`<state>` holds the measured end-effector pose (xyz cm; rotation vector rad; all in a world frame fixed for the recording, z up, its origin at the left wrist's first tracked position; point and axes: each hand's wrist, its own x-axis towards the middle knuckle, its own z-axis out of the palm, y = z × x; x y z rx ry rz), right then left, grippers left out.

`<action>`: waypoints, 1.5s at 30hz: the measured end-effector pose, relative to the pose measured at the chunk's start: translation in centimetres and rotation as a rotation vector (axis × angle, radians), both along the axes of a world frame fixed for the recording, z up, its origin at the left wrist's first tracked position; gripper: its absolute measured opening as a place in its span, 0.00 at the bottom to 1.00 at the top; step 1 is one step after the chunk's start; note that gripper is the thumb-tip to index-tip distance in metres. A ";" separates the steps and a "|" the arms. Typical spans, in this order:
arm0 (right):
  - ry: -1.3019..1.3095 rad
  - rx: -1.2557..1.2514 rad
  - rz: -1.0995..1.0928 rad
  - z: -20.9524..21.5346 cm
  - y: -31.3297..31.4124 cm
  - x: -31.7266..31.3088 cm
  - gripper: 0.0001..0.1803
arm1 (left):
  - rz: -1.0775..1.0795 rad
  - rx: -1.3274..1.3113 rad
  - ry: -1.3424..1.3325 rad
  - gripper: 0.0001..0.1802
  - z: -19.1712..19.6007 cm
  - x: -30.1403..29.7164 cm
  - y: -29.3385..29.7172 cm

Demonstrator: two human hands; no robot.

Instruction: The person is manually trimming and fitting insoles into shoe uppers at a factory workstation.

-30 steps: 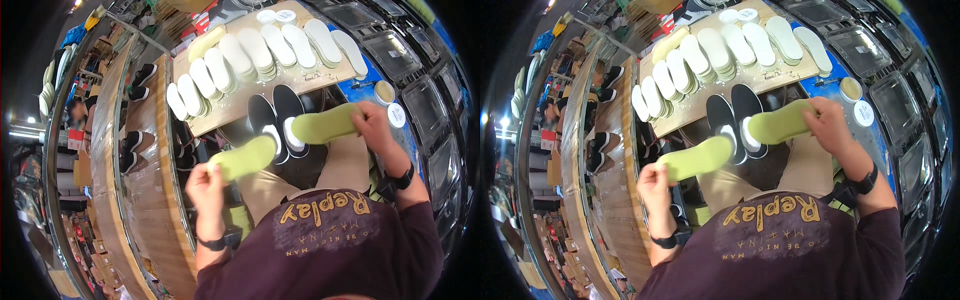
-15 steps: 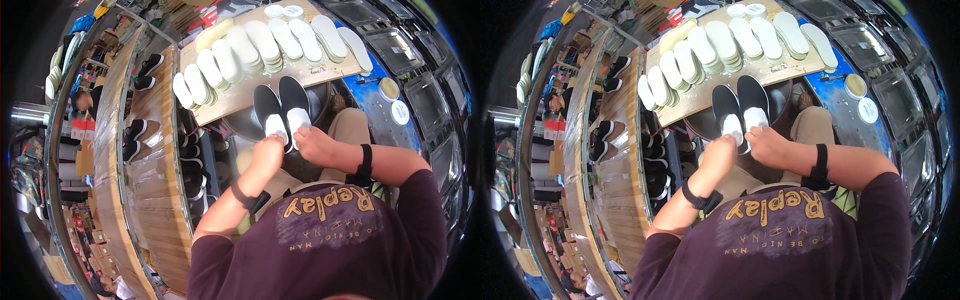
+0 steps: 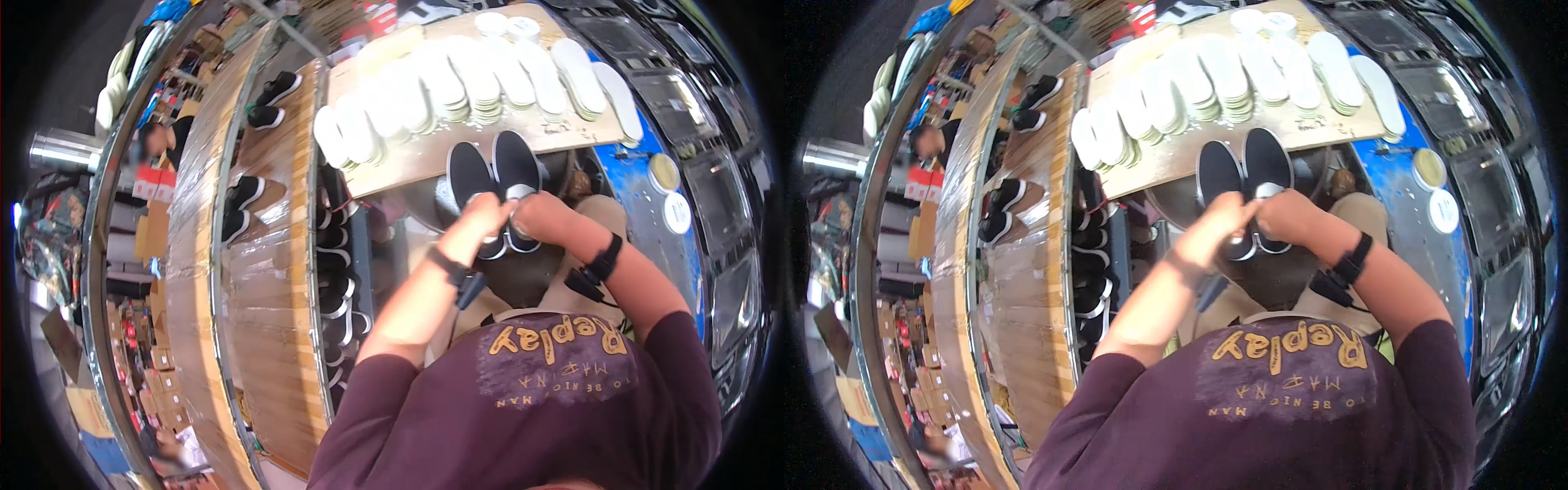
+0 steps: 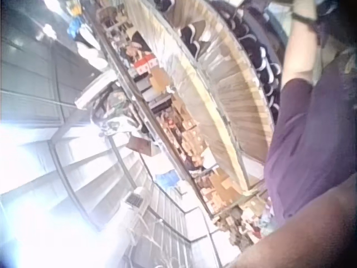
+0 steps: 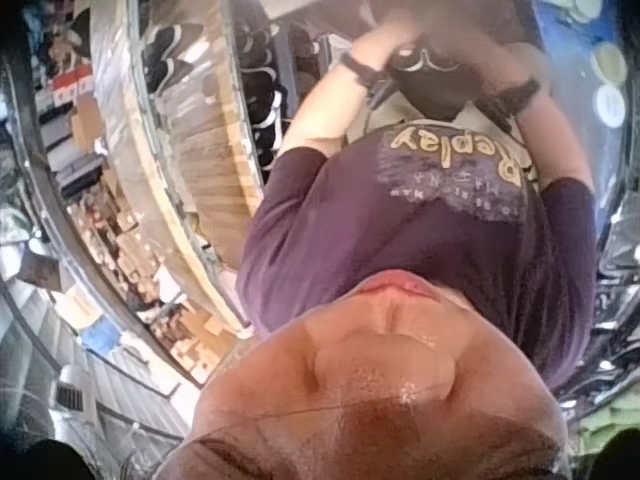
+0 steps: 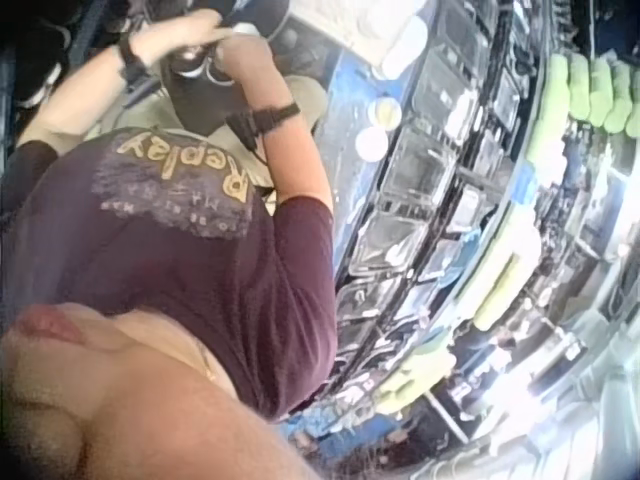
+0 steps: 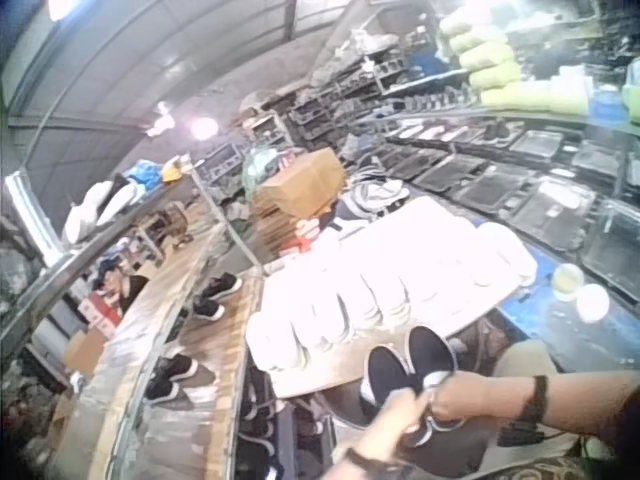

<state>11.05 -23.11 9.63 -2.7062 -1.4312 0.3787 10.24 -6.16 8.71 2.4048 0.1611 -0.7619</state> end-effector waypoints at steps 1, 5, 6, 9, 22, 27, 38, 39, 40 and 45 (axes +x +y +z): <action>-0.031 0.120 -0.011 0.8 0.3 -0.6 0.13 | 0.013 0.090 -0.033 0.28 -1.2 0.0 -0.5; 0.080 0.573 -0.101 3.9 -1.8 -1.6 0.08 | 0.182 -0.062 -0.450 0.20 -3.8 -1.9 1.0; 0.103 0.583 -0.147 4.6 -2.9 -1.6 0.07 | 0.199 -0.106 -0.535 0.19 -4.1 -2.9 1.6; 0.104 0.613 -0.364 4.8 -7.1 -1.7 0.06 | 0.304 -0.179 -0.704 0.13 -4.1 -7.6 5.5; 0.112 0.229 -0.888 -3.5 -15.0 -6.5 0.16 | 0.659 -0.327 -0.847 0.13 6.9 -1.7 29.8; 0.131 0.191 -0.883 -2.3 -14.3 -8.2 0.21 | 0.799 0.455 -0.963 0.04 9.9 8.1 51.8; 0.101 0.079 -0.991 -1.1 -13.0 -7.9 0.18 | 0.565 -0.074 -0.858 0.12 3.0 6.4 29.6; 0.120 0.094 -0.962 -1.2 -12.9 -7.7 0.17 | 0.453 0.018 -0.777 0.11 1.6 4.8 27.0; 0.137 0.113 -0.916 -1.1 -12.5 -7.1 0.16 | 0.313 0.090 -0.858 0.10 -1.5 2.7 25.8; 0.180 0.218 -0.884 -0.8 -14.1 -8.2 0.16 | -0.031 -0.179 -0.805 0.12 -4.8 -3.7 11.6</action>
